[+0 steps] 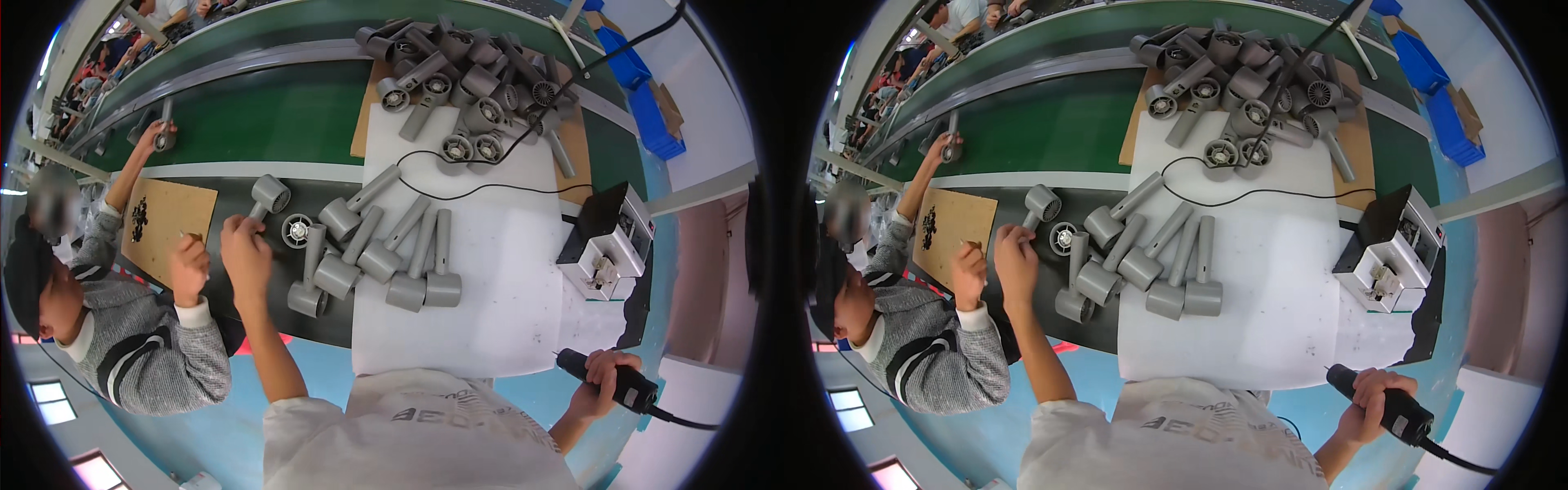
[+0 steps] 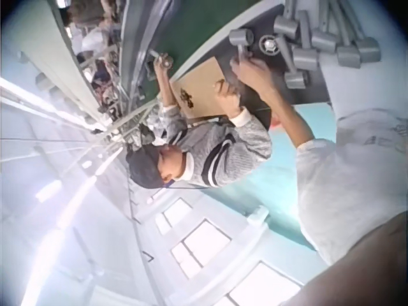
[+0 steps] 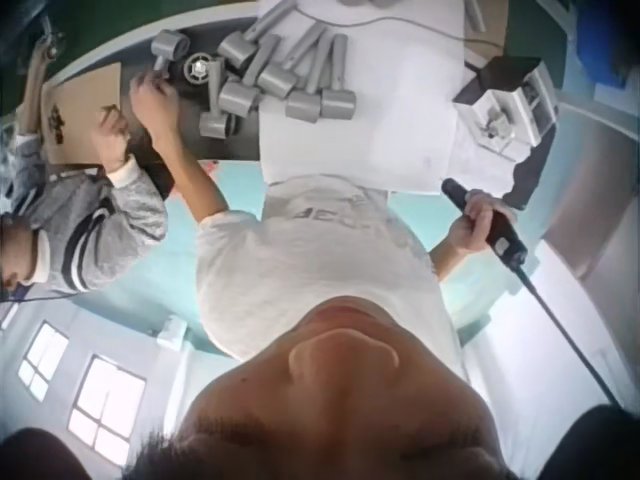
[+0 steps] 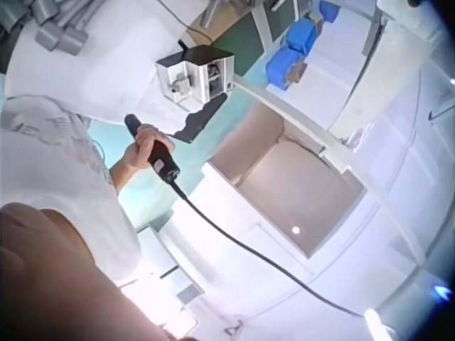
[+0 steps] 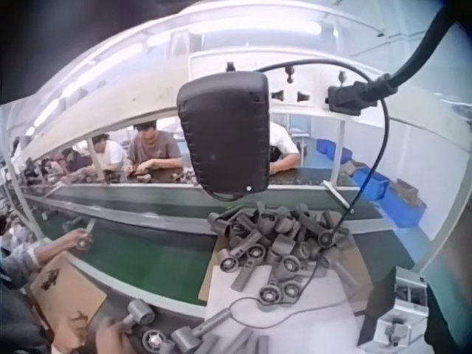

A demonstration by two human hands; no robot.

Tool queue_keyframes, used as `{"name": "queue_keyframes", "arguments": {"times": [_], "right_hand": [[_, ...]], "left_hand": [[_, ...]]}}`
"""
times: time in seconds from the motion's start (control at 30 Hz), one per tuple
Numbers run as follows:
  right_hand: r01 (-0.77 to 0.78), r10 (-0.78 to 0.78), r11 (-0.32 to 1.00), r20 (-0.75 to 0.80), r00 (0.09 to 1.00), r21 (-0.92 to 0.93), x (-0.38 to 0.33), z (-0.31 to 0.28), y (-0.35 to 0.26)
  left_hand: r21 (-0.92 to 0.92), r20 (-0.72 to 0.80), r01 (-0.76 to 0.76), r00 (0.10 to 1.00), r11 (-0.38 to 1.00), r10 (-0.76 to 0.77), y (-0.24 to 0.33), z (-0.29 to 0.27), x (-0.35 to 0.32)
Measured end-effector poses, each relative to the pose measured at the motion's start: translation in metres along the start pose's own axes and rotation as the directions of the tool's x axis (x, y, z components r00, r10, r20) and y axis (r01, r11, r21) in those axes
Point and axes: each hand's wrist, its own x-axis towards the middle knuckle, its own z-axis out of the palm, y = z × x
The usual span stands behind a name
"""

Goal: The person fastens screws into the handles of hair dryers one by one using an electric screwdriver and rearranges the parts on the table.

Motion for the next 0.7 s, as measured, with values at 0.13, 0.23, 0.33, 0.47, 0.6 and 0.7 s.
{"name": "queue_keyframes", "arguments": {"times": [0.13,0.23,0.33,0.47,0.6,0.7], "right_hand": [[-0.028,0.027,0.996,0.008,1.000,0.085,0.002,0.009,0.009],[-0.028,0.021,0.994,0.067,0.998,0.103,0.004,0.013,0.009],[-0.036,0.027,0.992,0.079,0.997,0.119,-0.002,0.011,0.003],[-0.037,0.027,0.993,0.087,0.996,0.111,-0.006,0.002,0.005],[-0.028,0.025,0.997,0.041,0.999,0.067,-0.001,-0.007,0.011],[-0.013,0.013,1.000,-0.003,1.000,-0.023,0.001,-0.017,0.008]], "left_hand": [[-0.325,0.025,-0.115,0.991,0.939,0.130,0.140,-0.021,-0.021],[-0.245,0.226,-0.201,0.939,0.949,0.258,0.217,0.006,-0.037],[-0.060,0.395,-0.184,0.898,0.981,0.193,0.250,0.054,-0.029],[0.185,0.592,-0.257,0.800,0.949,0.101,0.237,0.066,-0.021],[0.017,0.629,-0.169,0.768,0.986,0.121,0.213,0.057,-0.020],[-0.065,0.597,-0.177,0.782,0.982,0.180,0.202,0.065,-0.022]]}}
